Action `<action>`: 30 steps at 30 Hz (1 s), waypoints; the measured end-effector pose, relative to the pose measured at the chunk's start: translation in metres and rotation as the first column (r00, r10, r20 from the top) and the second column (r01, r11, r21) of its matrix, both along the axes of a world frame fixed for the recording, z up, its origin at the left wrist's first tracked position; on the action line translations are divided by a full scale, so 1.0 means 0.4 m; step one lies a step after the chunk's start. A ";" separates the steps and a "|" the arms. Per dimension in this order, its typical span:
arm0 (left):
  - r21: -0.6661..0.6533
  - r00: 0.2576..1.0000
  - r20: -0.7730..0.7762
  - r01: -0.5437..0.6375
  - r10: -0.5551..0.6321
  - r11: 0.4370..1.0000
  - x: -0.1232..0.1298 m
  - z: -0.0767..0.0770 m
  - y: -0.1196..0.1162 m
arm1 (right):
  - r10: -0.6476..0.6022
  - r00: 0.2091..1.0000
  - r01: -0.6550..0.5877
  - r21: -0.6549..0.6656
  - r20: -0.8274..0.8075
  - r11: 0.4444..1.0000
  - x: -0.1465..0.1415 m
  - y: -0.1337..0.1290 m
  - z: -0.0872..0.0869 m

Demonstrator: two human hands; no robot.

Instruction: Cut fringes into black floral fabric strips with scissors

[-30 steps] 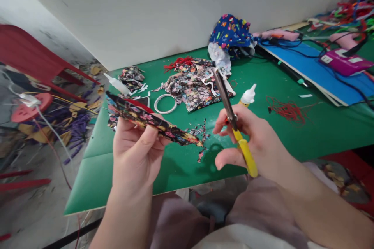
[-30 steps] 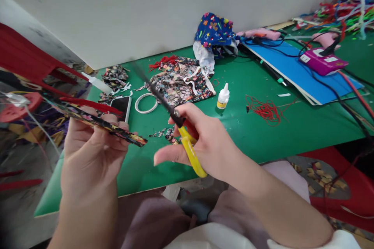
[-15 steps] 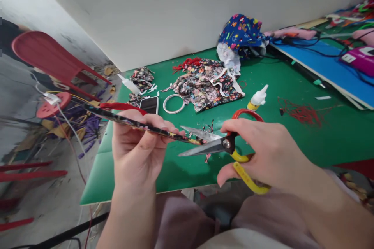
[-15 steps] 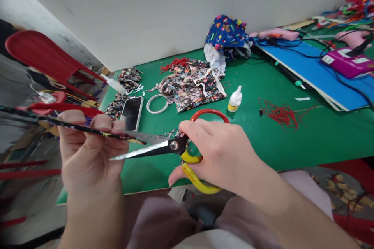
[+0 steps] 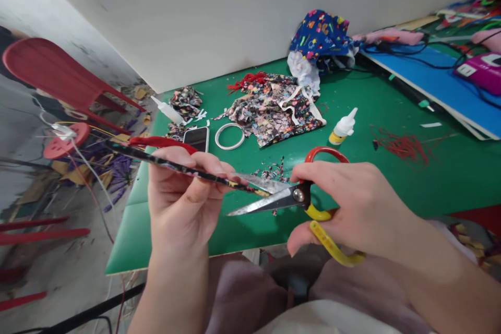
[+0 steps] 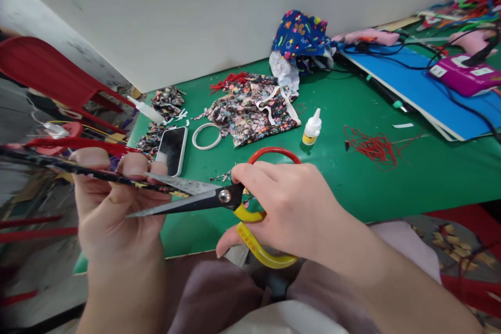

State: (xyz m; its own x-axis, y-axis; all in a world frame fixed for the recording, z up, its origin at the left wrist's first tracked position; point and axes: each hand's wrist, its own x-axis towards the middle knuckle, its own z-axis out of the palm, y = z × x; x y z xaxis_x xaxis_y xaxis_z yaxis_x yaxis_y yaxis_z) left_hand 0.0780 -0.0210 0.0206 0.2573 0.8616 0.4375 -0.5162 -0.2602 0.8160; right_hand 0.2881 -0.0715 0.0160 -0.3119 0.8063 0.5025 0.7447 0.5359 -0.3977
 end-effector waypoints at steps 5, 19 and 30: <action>-0.024 1.000 0.007 -0.004 0.004 1.000 0.003 -0.003 -0.001 | 0.014 1.000 -0.014 -0.018 -0.002 1.000 -0.001 -0.001 0.006; -0.091 0.998 0.064 0.015 -0.009 0.996 0.009 0.002 0.000 | 0.003 1.000 -0.004 -0.031 -0.025 1.000 -0.007 0.000 0.010; -0.134 0.999 0.043 0.018 -0.012 0.991 0.008 0.004 0.000 | 0.005 1.000 -0.006 -0.013 -0.026 1.000 -0.008 -0.004 0.006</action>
